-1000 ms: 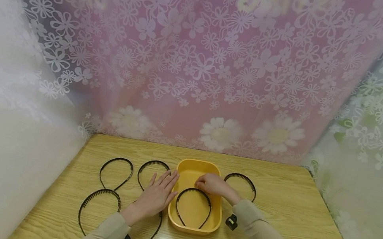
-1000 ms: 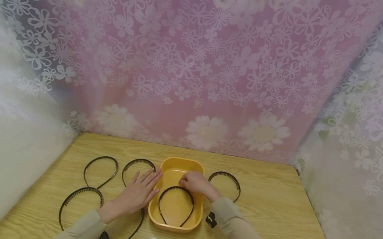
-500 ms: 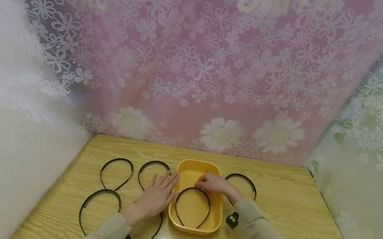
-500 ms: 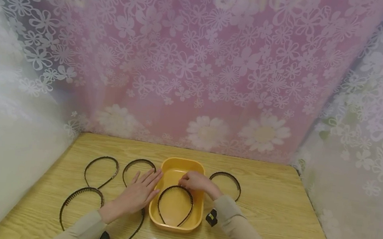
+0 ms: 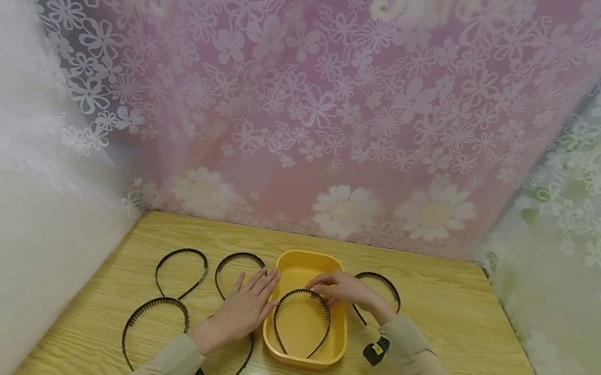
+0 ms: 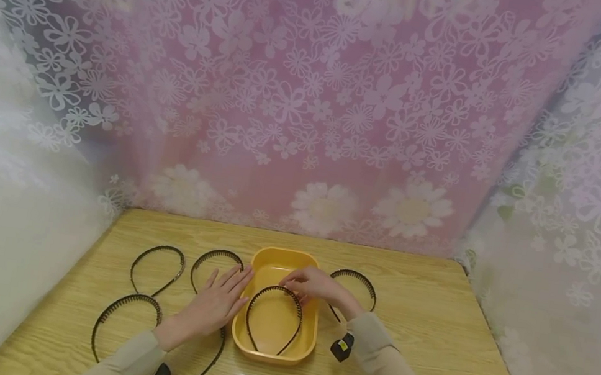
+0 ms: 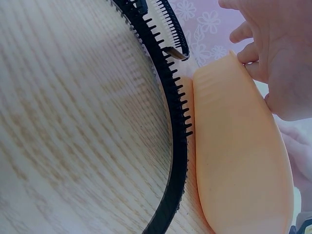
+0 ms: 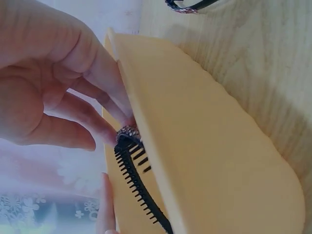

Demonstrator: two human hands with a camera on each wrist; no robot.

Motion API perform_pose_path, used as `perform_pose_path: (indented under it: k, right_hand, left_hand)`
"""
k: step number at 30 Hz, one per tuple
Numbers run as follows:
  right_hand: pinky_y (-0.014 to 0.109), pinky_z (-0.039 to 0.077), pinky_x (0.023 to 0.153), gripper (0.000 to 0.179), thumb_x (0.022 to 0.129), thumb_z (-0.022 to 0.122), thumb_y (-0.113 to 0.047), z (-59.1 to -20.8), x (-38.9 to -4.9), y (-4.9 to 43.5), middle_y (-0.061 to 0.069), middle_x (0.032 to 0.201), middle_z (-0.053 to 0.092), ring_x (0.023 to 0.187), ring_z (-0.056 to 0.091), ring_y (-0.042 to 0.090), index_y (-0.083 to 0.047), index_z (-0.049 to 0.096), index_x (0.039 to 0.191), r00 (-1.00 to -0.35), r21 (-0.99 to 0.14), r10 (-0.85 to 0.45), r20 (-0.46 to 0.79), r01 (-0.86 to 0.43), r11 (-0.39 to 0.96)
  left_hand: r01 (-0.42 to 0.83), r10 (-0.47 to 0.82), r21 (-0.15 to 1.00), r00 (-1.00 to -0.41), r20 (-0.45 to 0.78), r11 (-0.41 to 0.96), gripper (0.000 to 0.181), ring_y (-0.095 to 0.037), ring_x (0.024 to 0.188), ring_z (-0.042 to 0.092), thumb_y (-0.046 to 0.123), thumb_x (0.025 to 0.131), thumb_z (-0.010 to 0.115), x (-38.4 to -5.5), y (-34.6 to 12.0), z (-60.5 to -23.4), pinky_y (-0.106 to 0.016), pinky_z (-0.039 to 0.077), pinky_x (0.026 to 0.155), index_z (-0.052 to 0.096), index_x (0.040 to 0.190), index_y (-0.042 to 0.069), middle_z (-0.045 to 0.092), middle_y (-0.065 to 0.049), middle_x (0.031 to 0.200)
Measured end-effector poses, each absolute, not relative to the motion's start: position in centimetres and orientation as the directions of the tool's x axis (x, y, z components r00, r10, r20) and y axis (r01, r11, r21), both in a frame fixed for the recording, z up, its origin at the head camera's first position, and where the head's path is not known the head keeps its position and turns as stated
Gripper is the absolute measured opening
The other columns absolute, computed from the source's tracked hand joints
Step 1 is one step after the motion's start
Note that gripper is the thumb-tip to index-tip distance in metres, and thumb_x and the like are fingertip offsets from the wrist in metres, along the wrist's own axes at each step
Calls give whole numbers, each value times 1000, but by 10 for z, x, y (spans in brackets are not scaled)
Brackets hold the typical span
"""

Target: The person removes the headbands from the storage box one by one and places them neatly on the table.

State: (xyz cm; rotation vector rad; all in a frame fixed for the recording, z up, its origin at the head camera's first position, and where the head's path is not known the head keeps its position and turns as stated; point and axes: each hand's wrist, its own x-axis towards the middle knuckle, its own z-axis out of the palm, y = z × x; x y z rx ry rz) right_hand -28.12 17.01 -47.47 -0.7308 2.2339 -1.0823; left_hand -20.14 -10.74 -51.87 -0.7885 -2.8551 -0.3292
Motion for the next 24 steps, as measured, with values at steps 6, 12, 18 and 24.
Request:
perform_pose_path:
  k: [6,12,18,24]
  right_hand:
    - [50,60,83,36,106,53,-13,-476,-275,178,20,125,66,104,69,38,1,59,139,-679,-890,-692,-245,-126,439]
    - [51,60,83,37,104,57,-9,-477,-271,181,20,124,69,104,70,39,4,59,138,-696,-918,-673,-251,-49,394]
    - [51,60,81,36,104,56,-8,-479,-269,182,22,123,69,105,68,45,5,59,138,-705,-925,-671,-230,-56,376]
    - [45,61,77,36,105,52,-5,-474,-270,181,28,125,66,104,66,48,6,58,139,-724,-918,-663,-192,-106,381]
  left_hand:
    - [531,491,181,-841,226,828,58,-37,149,31,34,110,45,-202,-108,-522,-67,24,116,34,158,4,33,-12,163]
    - [542,496,184,-833,244,820,57,-38,148,33,33,110,45,-201,-109,-520,-68,25,115,36,157,2,35,-14,162]
    - [523,489,174,-848,204,834,58,-36,150,29,34,110,42,-201,-109,-518,-65,23,117,33,159,4,32,-11,164]
    - [527,492,177,-846,206,832,58,-36,151,29,35,110,43,-201,-108,-518,-66,23,117,32,159,4,31,-11,164]
